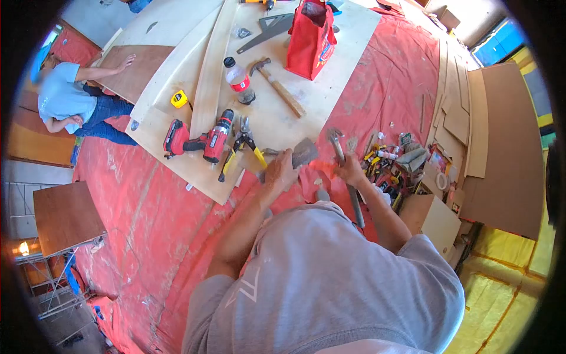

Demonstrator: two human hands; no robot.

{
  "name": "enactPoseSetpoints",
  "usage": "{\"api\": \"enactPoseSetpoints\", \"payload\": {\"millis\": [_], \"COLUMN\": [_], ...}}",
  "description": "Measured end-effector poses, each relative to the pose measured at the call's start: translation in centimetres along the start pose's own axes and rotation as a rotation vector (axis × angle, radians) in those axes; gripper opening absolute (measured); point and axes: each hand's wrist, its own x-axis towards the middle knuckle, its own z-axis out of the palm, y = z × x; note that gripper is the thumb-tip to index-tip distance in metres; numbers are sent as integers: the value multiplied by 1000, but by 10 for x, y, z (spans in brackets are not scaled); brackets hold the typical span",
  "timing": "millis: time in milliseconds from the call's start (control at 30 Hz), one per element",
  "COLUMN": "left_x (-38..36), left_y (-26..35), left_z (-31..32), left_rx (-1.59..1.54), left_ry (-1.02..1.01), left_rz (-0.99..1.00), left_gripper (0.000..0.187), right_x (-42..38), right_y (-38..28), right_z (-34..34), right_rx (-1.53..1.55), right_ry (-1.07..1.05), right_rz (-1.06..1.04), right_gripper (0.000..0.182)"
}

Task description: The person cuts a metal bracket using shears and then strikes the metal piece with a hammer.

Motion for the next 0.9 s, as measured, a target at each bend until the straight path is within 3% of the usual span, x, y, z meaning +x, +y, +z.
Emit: {"api": "enactPoseSetpoints", "payload": {"millis": [133,233,267,367,400,467,533,600,667,833,900], "left_x": [7,4,3,4,1,-15,-29,-34,-35,-31,-31], "left_y": [-11,-9,-5,-6,-8,27,29,21,17,25,25], "left_z": [36,49,47,36,29,-42,-80,-117,-155,-195,-194], "left_rx": [-564,-895,-1010,-685,-682,-674,-468,-117,11,190,247], "left_ry": [-72,129,184,193,102,-82,91,236,168,95,192], "left_rz": [-313,-379,-402,-165,-139,-91,-70,-95,-122,-142,-85], "left_gripper": [35,31,30,27,28,30,43,50,55,64,60], "right_x": [-9,-36,-33,-23,-20,-19,-12,3,21,45,54], "right_y": [50,10,24,46,48,23,-11,-18,-37,-72,-71], "right_z": [23,-1,6,17,16,5,-7,-8,-2,14,26], "right_rx": [323,410,460,618,674,714,684,721,770,802,821], "right_ry": [-130,-183,-171,-156,-170,-163,-120,-197,-226,-388,-409], "right_rz": [73,147,161,182,172,140,96,84,-37,-59,-64], "right_gripper": [32,31,30,29,27,21,12,18,22,22,23]}}
